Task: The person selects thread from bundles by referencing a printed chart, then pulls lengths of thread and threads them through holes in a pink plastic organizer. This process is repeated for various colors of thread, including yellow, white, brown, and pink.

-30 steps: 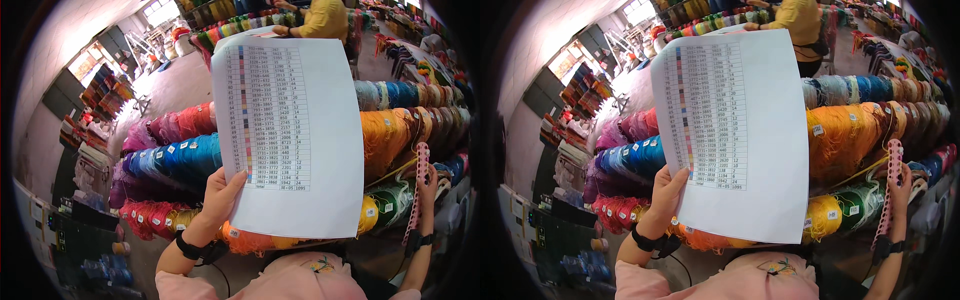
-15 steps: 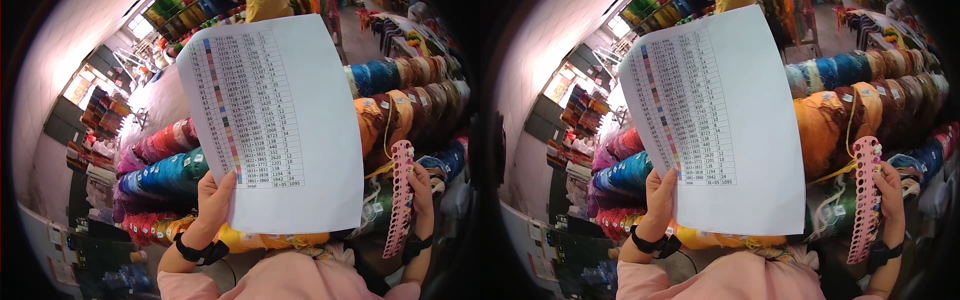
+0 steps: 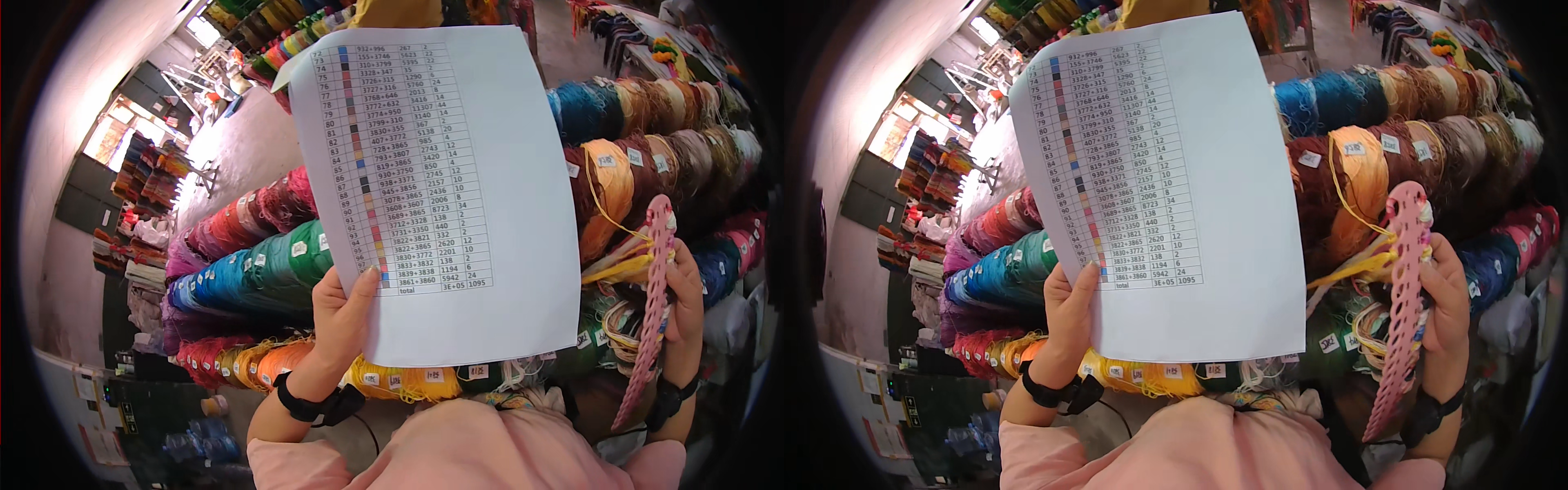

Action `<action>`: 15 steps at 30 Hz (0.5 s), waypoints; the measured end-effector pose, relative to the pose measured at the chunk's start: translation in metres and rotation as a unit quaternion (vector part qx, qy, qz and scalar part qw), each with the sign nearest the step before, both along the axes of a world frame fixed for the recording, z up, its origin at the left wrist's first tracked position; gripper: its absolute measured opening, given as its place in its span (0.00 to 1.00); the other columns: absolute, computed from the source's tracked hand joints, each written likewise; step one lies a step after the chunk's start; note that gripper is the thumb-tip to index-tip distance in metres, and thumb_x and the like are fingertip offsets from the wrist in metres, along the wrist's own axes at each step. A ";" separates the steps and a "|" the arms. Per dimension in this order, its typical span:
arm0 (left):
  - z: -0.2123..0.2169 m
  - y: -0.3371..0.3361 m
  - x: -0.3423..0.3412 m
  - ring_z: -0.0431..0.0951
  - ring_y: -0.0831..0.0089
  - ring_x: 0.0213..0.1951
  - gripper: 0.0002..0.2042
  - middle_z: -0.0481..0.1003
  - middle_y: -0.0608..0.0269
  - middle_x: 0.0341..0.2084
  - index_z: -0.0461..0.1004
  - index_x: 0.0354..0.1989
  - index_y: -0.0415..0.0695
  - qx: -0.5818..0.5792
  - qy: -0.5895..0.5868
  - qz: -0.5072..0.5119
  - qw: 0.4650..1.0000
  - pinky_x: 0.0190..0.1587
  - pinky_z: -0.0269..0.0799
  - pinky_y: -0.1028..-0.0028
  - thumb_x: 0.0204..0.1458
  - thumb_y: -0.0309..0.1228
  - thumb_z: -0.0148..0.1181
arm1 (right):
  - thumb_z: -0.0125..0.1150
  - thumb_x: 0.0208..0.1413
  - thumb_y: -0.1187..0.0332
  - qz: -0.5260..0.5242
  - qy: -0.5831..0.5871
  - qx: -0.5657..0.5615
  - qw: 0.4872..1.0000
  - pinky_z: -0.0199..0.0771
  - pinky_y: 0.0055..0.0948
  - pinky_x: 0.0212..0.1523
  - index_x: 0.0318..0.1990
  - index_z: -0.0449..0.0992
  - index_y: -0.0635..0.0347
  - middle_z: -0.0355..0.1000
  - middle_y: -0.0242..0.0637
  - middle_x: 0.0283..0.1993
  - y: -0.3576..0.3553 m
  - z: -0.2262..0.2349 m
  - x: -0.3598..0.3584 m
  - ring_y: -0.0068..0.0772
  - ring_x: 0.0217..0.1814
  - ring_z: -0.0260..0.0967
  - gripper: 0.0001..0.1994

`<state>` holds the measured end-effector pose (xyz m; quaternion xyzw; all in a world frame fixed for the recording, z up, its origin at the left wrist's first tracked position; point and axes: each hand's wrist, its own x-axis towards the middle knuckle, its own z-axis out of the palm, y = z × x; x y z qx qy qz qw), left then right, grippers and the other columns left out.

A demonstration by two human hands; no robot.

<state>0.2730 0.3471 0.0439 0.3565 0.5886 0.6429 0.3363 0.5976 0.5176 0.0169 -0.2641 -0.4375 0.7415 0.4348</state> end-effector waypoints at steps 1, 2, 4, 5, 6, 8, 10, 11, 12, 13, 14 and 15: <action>-0.001 0.001 0.001 0.69 0.82 0.31 0.09 0.71 0.61 0.32 0.66 0.37 0.35 -0.001 -0.002 0.000 1.000 0.34 0.66 0.83 0.50 0.26 0.47 | 0.48 0.48 0.70 0.029 -0.032 0.009 0.999 0.64 0.12 0.30 0.41 0.60 0.64 0.65 0.30 0.30 0.000 0.003 -0.001 0.15 0.28 0.63 0.12; -0.001 0.000 0.002 0.69 0.82 0.31 0.09 0.71 0.61 0.32 0.66 0.37 0.35 -0.002 -0.002 0.001 1.000 0.34 0.65 0.83 0.50 0.26 0.47 | 0.48 0.48 0.70 0.026 -0.035 0.005 0.999 0.64 0.12 0.30 0.41 0.60 0.64 0.65 0.30 0.30 -0.001 0.004 -0.002 0.15 0.28 0.63 0.12; -0.001 -0.002 0.003 0.69 0.82 0.31 0.09 0.71 0.61 0.32 0.66 0.37 0.34 -0.005 -0.006 -0.005 1.000 0.34 0.65 0.83 0.50 0.26 0.47 | 0.49 0.48 0.71 0.025 -0.028 0.001 0.999 0.64 0.12 0.30 0.40 0.61 0.64 0.66 0.31 0.31 -0.006 0.006 -0.004 0.15 0.29 0.64 0.12; -0.003 0.000 0.002 0.69 0.82 0.31 0.09 0.71 0.61 0.32 0.66 0.37 0.34 -0.008 -0.005 -0.004 1.000 0.34 0.65 0.83 0.50 0.26 0.47 | 0.51 0.47 0.70 0.037 -0.022 -0.001 0.999 0.65 0.13 0.30 0.38 0.62 0.64 0.66 0.33 0.31 -0.007 0.009 -0.008 0.18 0.30 0.65 0.12; -0.004 0.001 0.001 0.69 0.83 0.31 0.09 0.71 0.61 0.31 0.66 0.37 0.34 -0.011 -0.004 -0.005 1.000 0.34 0.65 0.83 0.50 0.26 0.46 | 0.51 0.47 0.70 0.030 -0.025 0.000 0.999 0.65 0.13 0.30 0.38 0.62 0.64 0.66 0.33 0.31 -0.009 0.009 -0.008 0.18 0.30 0.65 0.12; -0.007 -0.001 -0.003 0.69 0.83 0.31 0.09 0.71 0.62 0.31 0.66 0.37 0.34 -0.007 0.004 -0.015 1.000 0.33 0.65 0.83 0.50 0.27 0.46 | 0.53 0.46 0.69 0.027 -0.037 0.009 0.999 0.66 0.15 0.31 0.38 0.62 0.64 0.67 0.35 0.32 -0.014 0.005 -0.006 0.20 0.30 0.66 0.13; -0.010 -0.001 -0.003 0.69 0.83 0.31 0.10 0.71 0.62 0.31 0.66 0.37 0.34 -0.002 0.009 -0.025 1.000 0.33 0.65 0.83 0.50 0.27 0.46 | 0.50 0.45 0.75 0.005 0.003 0.008 1.000 0.70 0.20 0.33 0.37 0.61 0.66 0.68 0.40 0.32 -0.018 0.009 -0.004 0.24 0.31 0.68 0.10; -0.009 -0.001 -0.004 0.69 0.83 0.31 0.09 0.71 0.62 0.31 0.66 0.37 0.34 0.001 0.003 -0.033 0.999 0.33 0.65 0.83 0.50 0.27 0.46 | 0.50 0.45 0.75 0.005 -0.003 0.017 1.000 0.70 0.20 0.33 0.37 0.61 0.66 0.68 0.40 0.32 -0.020 0.013 -0.003 0.24 0.31 0.68 0.10; -0.009 -0.001 -0.004 0.69 0.83 0.30 0.09 0.71 0.62 0.31 0.66 0.37 0.34 0.005 -0.003 -0.040 0.999 0.33 0.64 0.84 0.50 0.27 0.46 | 0.50 0.45 0.75 0.006 -0.009 0.026 1.000 0.70 0.20 0.33 0.37 0.61 0.66 0.68 0.40 0.32 -0.023 0.016 -0.002 0.24 0.31 0.68 0.10; -0.010 -0.002 -0.003 0.69 0.83 0.30 0.09 0.71 0.62 0.31 0.66 0.36 0.35 0.005 -0.005 -0.038 0.999 0.33 0.64 0.84 0.50 0.27 0.46 | 0.50 0.45 0.75 -0.004 -0.007 0.021 1.000 0.71 0.20 0.33 0.36 0.61 0.66 0.69 0.40 0.33 -0.027 0.017 -0.001 0.24 0.31 0.69 0.10; -0.011 -0.002 -0.004 0.69 0.83 0.30 0.09 0.71 0.62 0.31 0.66 0.36 0.35 0.007 -0.005 -0.044 0.999 0.33 0.64 0.84 0.50 0.27 0.46 | 0.50 0.45 0.75 -0.010 -0.008 0.024 1.000 0.71 0.20 0.33 0.36 0.61 0.66 0.69 0.40 0.33 -0.029 0.018 -0.002 0.24 0.31 0.69 0.10; -0.011 -0.003 -0.004 0.69 0.84 0.30 0.09 0.71 0.62 0.31 0.66 0.36 0.35 0.012 0.001 -0.042 0.999 0.33 0.64 0.84 0.50 0.27 0.46 | 0.50 0.46 0.75 -0.009 -0.015 0.023 1.000 0.71 0.21 0.33 0.36 0.62 0.67 0.69 0.40 0.32 -0.031 0.018 -0.003 0.25 0.31 0.69 0.09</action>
